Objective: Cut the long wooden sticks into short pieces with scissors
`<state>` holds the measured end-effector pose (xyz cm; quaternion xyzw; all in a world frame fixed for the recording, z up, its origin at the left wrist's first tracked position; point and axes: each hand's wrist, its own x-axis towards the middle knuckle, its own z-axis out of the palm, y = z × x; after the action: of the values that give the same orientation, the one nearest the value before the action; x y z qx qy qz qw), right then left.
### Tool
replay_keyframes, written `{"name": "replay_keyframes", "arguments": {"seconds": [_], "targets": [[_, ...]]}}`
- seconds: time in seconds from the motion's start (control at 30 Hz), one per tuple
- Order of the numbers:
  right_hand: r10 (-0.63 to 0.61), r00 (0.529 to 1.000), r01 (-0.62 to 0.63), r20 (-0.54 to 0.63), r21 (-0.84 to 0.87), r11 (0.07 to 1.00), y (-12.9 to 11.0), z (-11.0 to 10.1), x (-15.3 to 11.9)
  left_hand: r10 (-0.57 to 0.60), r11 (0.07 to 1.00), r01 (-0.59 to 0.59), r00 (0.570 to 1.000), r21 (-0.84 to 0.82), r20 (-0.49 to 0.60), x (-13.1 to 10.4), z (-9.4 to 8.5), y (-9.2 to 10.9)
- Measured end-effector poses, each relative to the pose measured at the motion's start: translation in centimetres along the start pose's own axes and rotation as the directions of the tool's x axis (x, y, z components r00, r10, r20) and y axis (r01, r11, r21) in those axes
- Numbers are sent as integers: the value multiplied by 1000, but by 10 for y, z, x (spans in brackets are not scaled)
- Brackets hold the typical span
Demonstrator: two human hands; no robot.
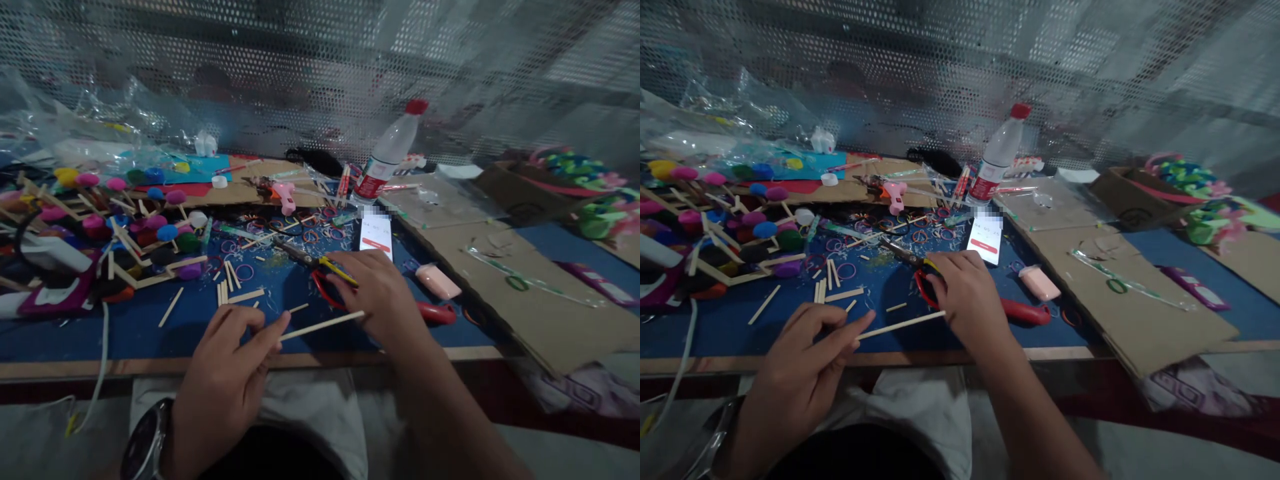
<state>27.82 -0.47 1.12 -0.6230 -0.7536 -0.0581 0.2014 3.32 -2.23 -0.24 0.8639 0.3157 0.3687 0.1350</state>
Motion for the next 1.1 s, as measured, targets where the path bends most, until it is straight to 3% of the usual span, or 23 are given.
{"name": "replay_keyframes", "arguments": {"seconds": [0.13,0.3,0.43,0.5,0.57,0.67,0.7,0.77,0.83,0.87,0.93,1.1], "targets": [[65,998,-65,-15,-52,997,31,-14,-25,26,993,-35,997,110,77,-9,2,-4],[109,993,-105,42,-101,989,70,-15,-73,-11,938,-58,980,340,197,-8,5,-3],[246,966,-227,84,-188,956,73,-23,-84,-36,933,-44,976,358,216,-3,7,-2],[313,949,-297,31,-243,924,72,-31,-85,-51,938,-25,976,345,211,-1,7,-1],[431,902,-421,-33,-294,858,70,-40,-86,-67,939,-11,974,343,216,0,7,-1],[597,798,-597,-88,-254,761,53,-44,-91,-76,943,-3,972,333,224,1,9,-1],[592,801,-598,-86,-162,785,43,-43,-94,-75,949,2,973,316,217,1,10,-1],[510,860,-509,33,139,849,17,-35,-99,-78,964,24,978,266,195,2,11,-2],[379,912,-410,159,307,859,-11,-25,-103,-92,974,53,982,221,168,4,11,-2],[303,928,-365,218,358,859,-23,-21,-105,-103,976,69,982,207,159,5,11,-3],[187,955,-271,231,422,865,-42,-15,-106,-118,979,90,982,182,146,6,11,-3],[203,959,-269,198,420,867,-59,-14,-106,-114,988,98,985,118,132,7,10,-2]]}}
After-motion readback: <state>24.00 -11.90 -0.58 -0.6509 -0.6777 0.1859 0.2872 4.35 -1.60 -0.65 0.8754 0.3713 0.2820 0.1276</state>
